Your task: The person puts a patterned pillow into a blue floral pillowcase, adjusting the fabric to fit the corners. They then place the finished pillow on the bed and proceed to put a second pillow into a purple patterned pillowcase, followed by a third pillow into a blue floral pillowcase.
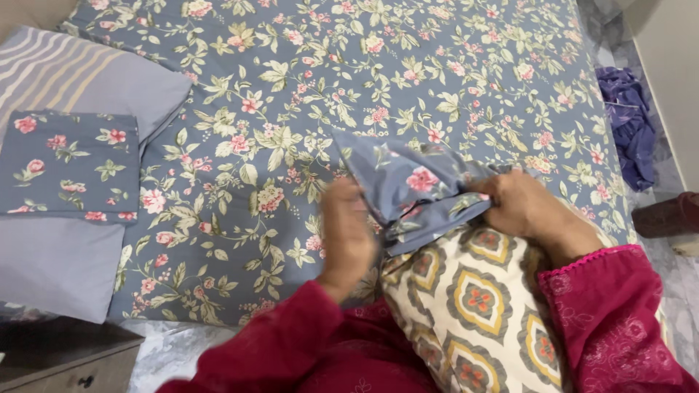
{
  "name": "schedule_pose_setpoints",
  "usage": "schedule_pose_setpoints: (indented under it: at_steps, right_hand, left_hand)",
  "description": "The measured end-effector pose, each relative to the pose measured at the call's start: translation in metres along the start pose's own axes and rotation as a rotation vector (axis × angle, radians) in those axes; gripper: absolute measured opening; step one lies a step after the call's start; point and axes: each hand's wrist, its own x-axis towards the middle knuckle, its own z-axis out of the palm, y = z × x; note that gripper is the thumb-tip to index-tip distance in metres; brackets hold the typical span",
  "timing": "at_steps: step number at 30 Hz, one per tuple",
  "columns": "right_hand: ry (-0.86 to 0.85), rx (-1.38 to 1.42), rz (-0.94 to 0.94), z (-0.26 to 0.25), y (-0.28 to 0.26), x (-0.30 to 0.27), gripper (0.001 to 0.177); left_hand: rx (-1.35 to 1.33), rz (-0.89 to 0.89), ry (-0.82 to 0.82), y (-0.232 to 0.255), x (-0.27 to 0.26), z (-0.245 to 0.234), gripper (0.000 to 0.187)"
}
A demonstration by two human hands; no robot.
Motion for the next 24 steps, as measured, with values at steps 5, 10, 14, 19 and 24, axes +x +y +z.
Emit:
schedule_pose_setpoints:
  at_steps: [5, 10, 14, 19, 24]
  right_hand:
    - [-0.107, 0.016, 0.086, -0.006, 0.011, 0.008, 0.033]
    - [-0.069, 0.216, 0.053, 0.004, 0.030, 0.009, 0.028]
    - [0.110, 0.374, -0.328, 0.007, 0.038, 0.006, 0.038]
    - [0.130, 0.324, -0.190, 0.011, 0.031, 0.007, 0.041]
    - [0.063, 0.386, -0.241, 0.018, 0.028, 0.011, 0.040]
  left_hand:
    - [-0.123, -0.790, -0.513, -0.088, -0.059, 0.015, 0.056]
    - [0.056, -0.434, -0.434, -0.147, -0.075, 0.047, 0.022]
    - [0.044, -0.167, -0.444, -0.153, -0.070, 0.046, 0.024]
    - [0.078, -0.410, -0.968, -0.137, -0.108, 0.021, 0.043]
    - [0.247, -0.460, -1.230, -0.086, -0.116, -0.004, 0.023]
